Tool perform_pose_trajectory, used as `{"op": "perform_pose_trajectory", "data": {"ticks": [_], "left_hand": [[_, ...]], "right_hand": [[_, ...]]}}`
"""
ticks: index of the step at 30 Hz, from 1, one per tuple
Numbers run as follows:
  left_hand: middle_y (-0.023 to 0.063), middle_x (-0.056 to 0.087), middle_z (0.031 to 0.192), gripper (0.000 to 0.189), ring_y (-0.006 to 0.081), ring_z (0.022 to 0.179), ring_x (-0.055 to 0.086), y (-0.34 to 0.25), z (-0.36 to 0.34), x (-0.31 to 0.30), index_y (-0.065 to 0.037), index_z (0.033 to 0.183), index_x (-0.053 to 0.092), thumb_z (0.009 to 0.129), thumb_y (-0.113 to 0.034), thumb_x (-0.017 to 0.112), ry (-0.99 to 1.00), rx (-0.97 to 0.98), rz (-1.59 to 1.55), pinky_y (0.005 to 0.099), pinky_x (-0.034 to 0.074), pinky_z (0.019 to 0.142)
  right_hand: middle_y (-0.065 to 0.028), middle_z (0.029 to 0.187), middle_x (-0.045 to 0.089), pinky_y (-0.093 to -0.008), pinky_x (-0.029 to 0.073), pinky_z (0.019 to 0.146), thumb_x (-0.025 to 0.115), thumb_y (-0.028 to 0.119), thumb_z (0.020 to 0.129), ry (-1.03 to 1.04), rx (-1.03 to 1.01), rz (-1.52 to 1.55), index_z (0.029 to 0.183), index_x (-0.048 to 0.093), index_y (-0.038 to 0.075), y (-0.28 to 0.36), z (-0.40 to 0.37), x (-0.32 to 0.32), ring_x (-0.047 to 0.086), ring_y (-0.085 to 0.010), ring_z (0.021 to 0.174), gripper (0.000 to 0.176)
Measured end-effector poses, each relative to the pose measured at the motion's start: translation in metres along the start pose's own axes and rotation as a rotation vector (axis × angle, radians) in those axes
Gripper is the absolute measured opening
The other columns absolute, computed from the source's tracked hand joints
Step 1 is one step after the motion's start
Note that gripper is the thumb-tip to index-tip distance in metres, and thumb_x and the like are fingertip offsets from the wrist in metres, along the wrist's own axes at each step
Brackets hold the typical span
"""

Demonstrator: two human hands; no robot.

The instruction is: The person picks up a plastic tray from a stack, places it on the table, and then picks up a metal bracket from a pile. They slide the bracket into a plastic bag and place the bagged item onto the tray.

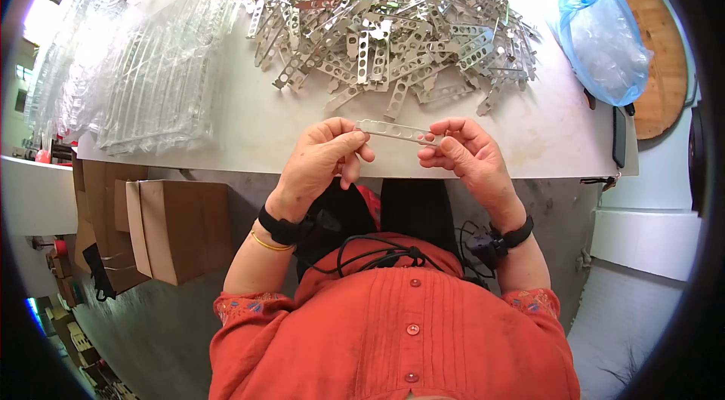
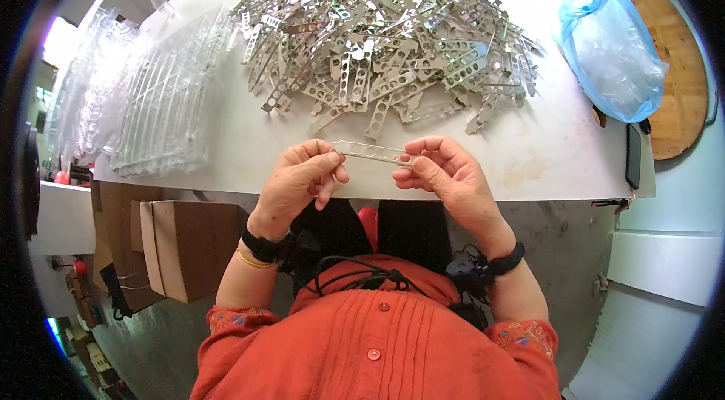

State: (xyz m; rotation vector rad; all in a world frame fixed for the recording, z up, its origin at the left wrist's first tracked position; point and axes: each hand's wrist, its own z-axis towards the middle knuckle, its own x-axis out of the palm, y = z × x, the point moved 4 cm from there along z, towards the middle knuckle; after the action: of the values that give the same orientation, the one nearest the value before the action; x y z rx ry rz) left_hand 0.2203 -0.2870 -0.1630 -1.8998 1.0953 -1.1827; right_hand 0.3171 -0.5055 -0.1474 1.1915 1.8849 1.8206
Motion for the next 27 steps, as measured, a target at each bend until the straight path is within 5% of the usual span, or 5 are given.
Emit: {"op": "perform_pose_trajectory", "data": {"ticks": [27], "left_hand": [[0.0174, 0.069, 0.084, 0.013, 0.0180, 0.055, 0.065, 0.005, -0.001, -0.008, 0.003, 0.107, 0.050, 0.099, -0.007, 0.049, 0.005, -0.016, -0.130, 0.0291, 0.057, 0.049]], "right_hand": [[-0.0128, 0.117, 0.063, -0.0300, 0.058, 0.083, 0.056, 0.004, 0.099, 0.015, 0.021, -0.096, 0.123, 0.052, -0.001, -0.010, 0.017, -0.006, 0.068, -0.0183, 0.097, 0.025]]}}
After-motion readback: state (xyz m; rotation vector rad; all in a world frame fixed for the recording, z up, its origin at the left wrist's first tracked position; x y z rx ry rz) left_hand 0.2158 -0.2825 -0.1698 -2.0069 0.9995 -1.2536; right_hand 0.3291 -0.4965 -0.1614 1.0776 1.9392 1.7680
